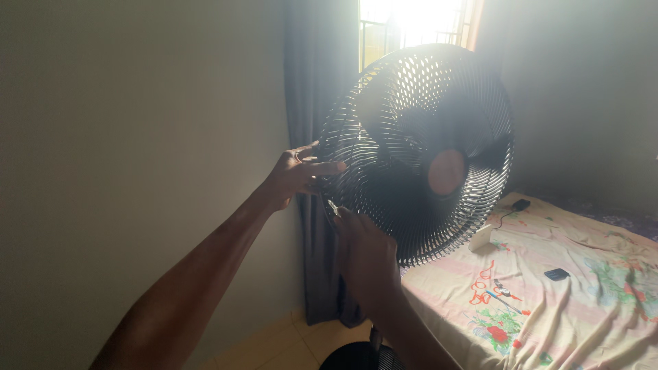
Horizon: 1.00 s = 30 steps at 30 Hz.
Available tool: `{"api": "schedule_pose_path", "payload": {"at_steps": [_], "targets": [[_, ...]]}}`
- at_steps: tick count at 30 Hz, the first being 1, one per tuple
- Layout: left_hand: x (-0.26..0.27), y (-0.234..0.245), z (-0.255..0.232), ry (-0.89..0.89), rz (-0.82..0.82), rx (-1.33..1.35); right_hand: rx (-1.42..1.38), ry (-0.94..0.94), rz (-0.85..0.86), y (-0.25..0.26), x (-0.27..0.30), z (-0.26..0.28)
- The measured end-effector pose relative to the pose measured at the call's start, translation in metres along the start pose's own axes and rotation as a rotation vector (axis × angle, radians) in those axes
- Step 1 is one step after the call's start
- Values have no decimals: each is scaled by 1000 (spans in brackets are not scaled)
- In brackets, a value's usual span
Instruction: The person uses a screwdriver to loosen and remove screws from the front grill of a standing fan. They detach the grill, rotate the fan head, and continue unscrewing and removing parts from the fan assembly.
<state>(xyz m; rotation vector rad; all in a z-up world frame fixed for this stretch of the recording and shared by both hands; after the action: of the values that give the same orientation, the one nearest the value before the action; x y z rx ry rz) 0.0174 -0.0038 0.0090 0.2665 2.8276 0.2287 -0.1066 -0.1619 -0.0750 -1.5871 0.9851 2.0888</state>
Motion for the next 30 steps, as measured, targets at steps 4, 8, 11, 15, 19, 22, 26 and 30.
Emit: {"api": "schedule_pose_path", "payload": {"at_steps": [4,8,11,15,19,22,26,30], "targets": [[1,0,-2,-8,16,9,5,-47,66,-1,-2,-2],[4,0,-2,-12,9,-6,27,-47,45,-2,0,-3],[4,0,-2,-33,31,18,8,-35,18,-3,3,-4],[3,0,-2,-73,37,18,14,-48,16,-6,5,-6],[2,1,-1,-38,34,25,-40,-40,7,-4,7,-8],[4,0,-2,-38,34,23,-55,-7,5,-2,7,-9],[5,-1,-3,-13,13,10,-62,20,-5,0,5,-9],[3,0,-2,-6,14,21,-32,14,18,-3,5,-9]]}}
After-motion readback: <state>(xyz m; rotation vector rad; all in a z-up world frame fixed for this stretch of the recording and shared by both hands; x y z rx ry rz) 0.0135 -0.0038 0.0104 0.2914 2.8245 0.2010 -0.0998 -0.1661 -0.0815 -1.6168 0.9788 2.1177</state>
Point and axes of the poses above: each hand's wrist, its own x-axis away from the middle knuckle, its own y-axis out of the back of the hand, z = x × y, the point moved 2 cm from there along -x, towards the middle knuckle, and after that the axes turned 7 degrees about y, right-handed, at the moved point
